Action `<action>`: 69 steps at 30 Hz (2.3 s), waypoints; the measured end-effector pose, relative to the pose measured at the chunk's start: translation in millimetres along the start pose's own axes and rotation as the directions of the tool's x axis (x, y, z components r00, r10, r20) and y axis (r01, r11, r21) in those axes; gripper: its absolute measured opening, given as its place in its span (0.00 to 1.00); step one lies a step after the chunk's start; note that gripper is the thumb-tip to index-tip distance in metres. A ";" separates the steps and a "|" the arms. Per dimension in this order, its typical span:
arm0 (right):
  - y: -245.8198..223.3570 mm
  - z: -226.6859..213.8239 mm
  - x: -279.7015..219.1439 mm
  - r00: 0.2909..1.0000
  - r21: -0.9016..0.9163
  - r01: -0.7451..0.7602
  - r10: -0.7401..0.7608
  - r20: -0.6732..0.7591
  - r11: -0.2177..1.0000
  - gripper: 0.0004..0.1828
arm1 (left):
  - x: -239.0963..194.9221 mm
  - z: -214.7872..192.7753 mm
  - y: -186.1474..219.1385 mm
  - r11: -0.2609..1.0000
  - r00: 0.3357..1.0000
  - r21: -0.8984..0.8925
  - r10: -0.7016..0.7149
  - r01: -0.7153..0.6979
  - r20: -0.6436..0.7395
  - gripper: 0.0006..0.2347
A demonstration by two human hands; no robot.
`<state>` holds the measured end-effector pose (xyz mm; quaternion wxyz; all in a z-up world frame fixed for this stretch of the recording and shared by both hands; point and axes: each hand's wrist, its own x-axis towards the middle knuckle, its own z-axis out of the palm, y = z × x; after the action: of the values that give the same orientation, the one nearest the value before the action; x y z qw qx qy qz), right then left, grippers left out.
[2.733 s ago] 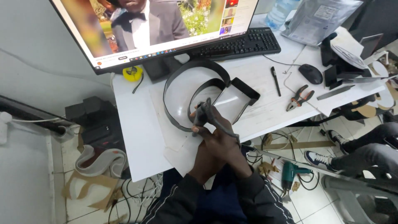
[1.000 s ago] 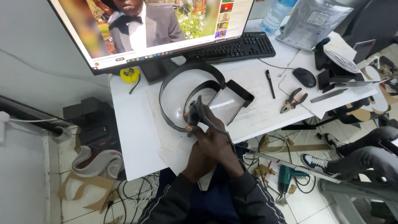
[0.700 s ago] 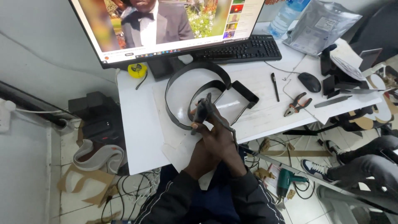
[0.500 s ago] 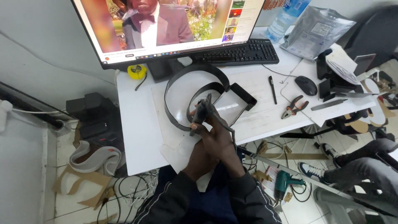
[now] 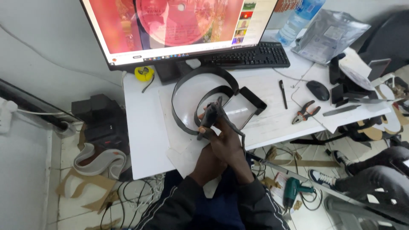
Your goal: Using a heat gun to soften and manually bend plastic strips into the shape of sign letters on a template.
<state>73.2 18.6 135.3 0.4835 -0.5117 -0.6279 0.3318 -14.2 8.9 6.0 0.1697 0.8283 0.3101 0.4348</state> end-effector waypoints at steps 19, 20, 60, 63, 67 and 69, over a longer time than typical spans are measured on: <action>10.7 -1.4 2.9 0.987 -0.010 0.157 -0.157 -0.023 0.988 0.32 | -0.1 -4.5 4.2 1.000 0.999 -0.019 -0.015 0.015 0.031 0.04; 8.5 -1.0 1.2 0.987 -0.018 0.159 -0.160 -0.022 0.987 0.32 | -2.3 -4.6 5.5 1.000 0.999 -0.017 -0.018 0.019 0.035 0.04; 7.7 -2.7 1.7 0.997 0.018 0.075 -0.074 -0.029 0.997 0.31 | 5.7 -8.9 6.9 0.996 0.998 -0.067 -0.051 0.053 0.035 0.06; 6.7 -2.4 -3.0 1.000 0.024 0.019 -0.019 -0.015 1.000 0.30 | 4.6 -9.1 9.6 0.995 0.997 -0.077 -0.067 0.070 0.033 0.06; 8.9 -3.7 -2.6 0.999 0.026 0.039 -0.038 -0.025 0.999 0.31 | 7.6 -9.0 9.8 0.995 0.998 -0.077 -0.059 0.061 0.025 0.06; 8.4 -4.4 -2.6 0.999 0.028 0.035 -0.035 -0.016 0.999 0.31 | 6.7 -8.8 9.9 0.996 0.999 -0.074 -0.046 0.048 0.021 0.06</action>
<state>80.1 17.9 128.3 0.5014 -0.4964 -0.6281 0.3281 -15.0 6.0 20.5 0.2135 0.8179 0.3116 0.4340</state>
